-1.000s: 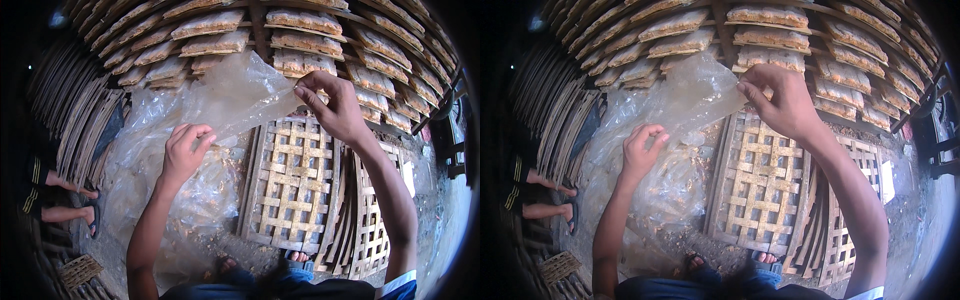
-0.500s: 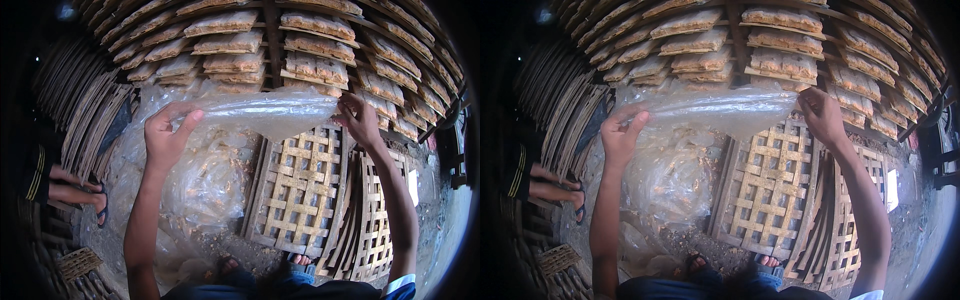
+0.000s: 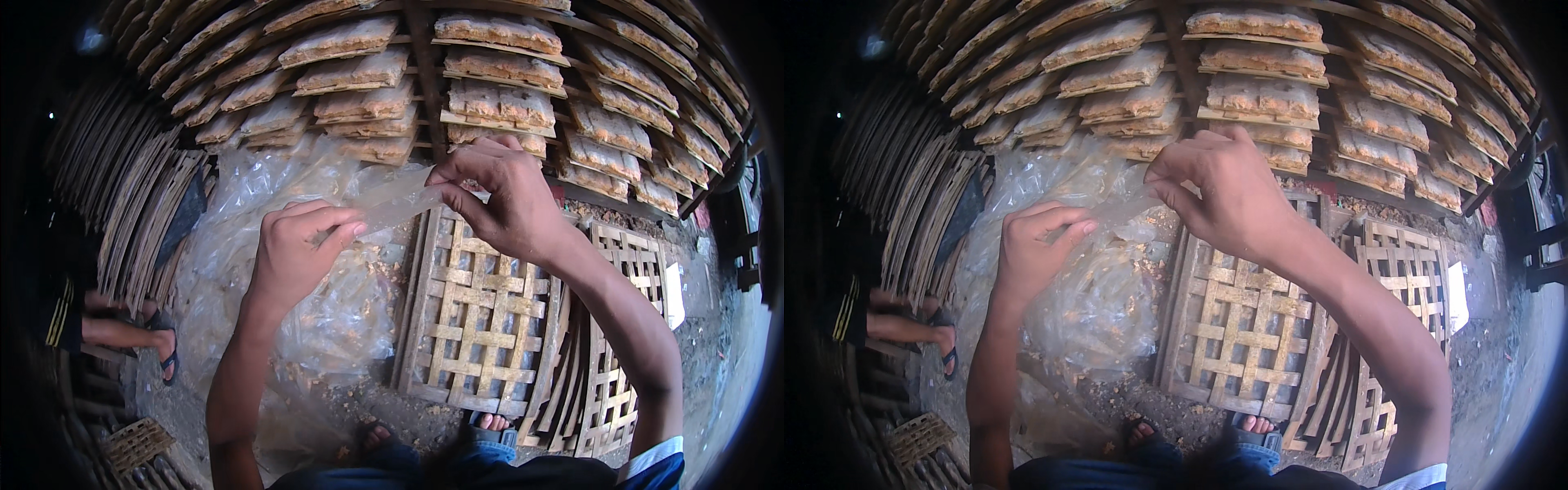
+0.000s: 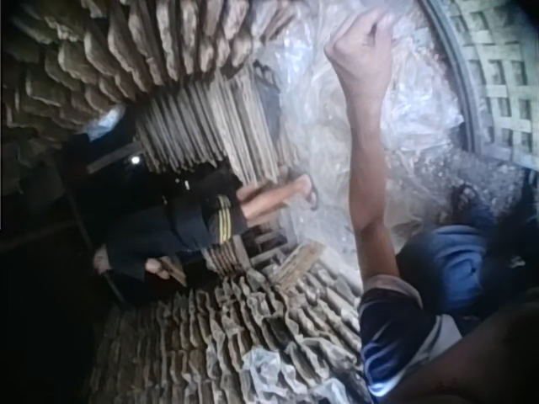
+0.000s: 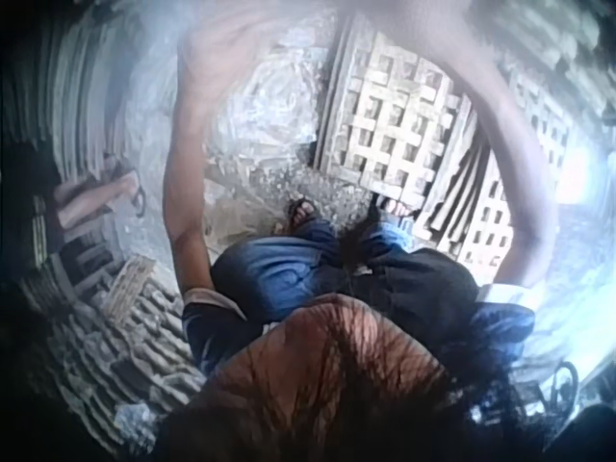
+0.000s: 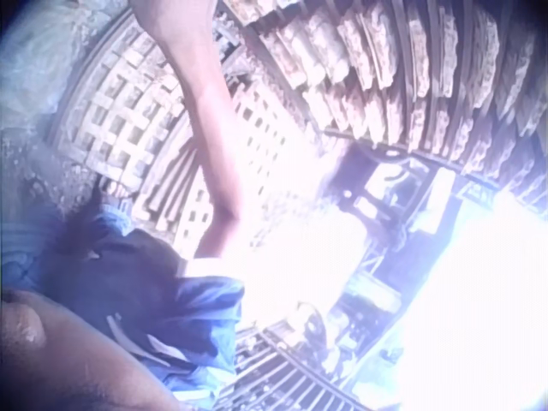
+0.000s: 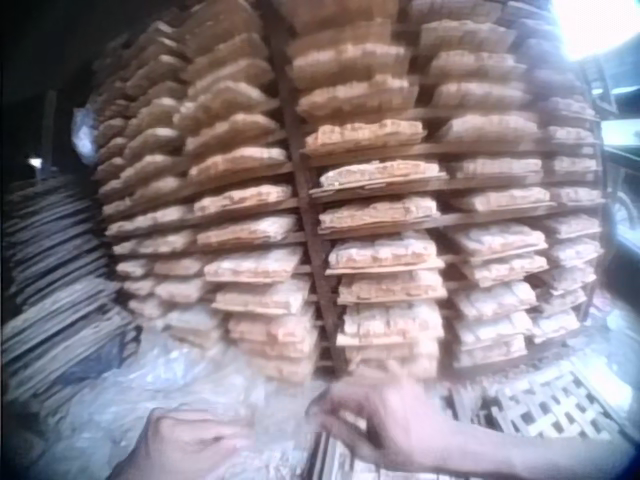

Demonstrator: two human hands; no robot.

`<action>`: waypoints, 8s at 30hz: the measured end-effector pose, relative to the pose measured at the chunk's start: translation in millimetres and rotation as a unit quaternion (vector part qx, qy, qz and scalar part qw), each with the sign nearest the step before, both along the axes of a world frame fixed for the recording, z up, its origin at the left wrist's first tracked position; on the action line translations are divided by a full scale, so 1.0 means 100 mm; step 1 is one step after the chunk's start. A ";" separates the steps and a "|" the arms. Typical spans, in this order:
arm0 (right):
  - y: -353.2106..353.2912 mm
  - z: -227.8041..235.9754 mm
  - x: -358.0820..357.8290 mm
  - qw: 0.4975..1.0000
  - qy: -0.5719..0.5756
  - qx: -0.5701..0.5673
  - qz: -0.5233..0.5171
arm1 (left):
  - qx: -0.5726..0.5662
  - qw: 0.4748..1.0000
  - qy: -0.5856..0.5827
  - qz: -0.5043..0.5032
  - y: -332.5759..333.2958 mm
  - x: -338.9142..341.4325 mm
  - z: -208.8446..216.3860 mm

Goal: The person repeatedly places a plastic sheet onto a wooden lattice tray, then places another lattice tray on top, forming a sandwich. The person repeats this process multiple times, stacking the assembled units. The person handles the trays and plastic sheets by hand.

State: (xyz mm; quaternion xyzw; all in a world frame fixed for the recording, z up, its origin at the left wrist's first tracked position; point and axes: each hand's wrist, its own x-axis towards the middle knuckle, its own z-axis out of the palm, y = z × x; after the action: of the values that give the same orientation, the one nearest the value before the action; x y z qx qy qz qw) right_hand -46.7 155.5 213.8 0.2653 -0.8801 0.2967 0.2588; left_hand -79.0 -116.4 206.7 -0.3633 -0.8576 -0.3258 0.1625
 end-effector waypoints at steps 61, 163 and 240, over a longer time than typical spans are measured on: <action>0.47 0.71 0.25 0.979 0.117 -0.163 0.048 | 0.074 0.997 0.006 -0.026 0.03 -0.53 -1.03; 0.53 -2.89 1.79 0.524 -0.483 -0.644 -0.277 | 0.046 0.656 -0.726 0.200 0.35 -0.59 -2.80; 1.40 -2.52 2.94 0.729 -0.287 0.063 -0.618 | 0.171 0.896 -0.393 0.117 -0.47 -1.46 -3.26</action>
State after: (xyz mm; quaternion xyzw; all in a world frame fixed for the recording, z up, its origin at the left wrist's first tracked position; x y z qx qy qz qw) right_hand 247.4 295.8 -38.1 -0.4194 -0.8986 0.0773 0.1033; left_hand -224.5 -163.4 -119.2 -0.0691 -0.8190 -0.5624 -0.0909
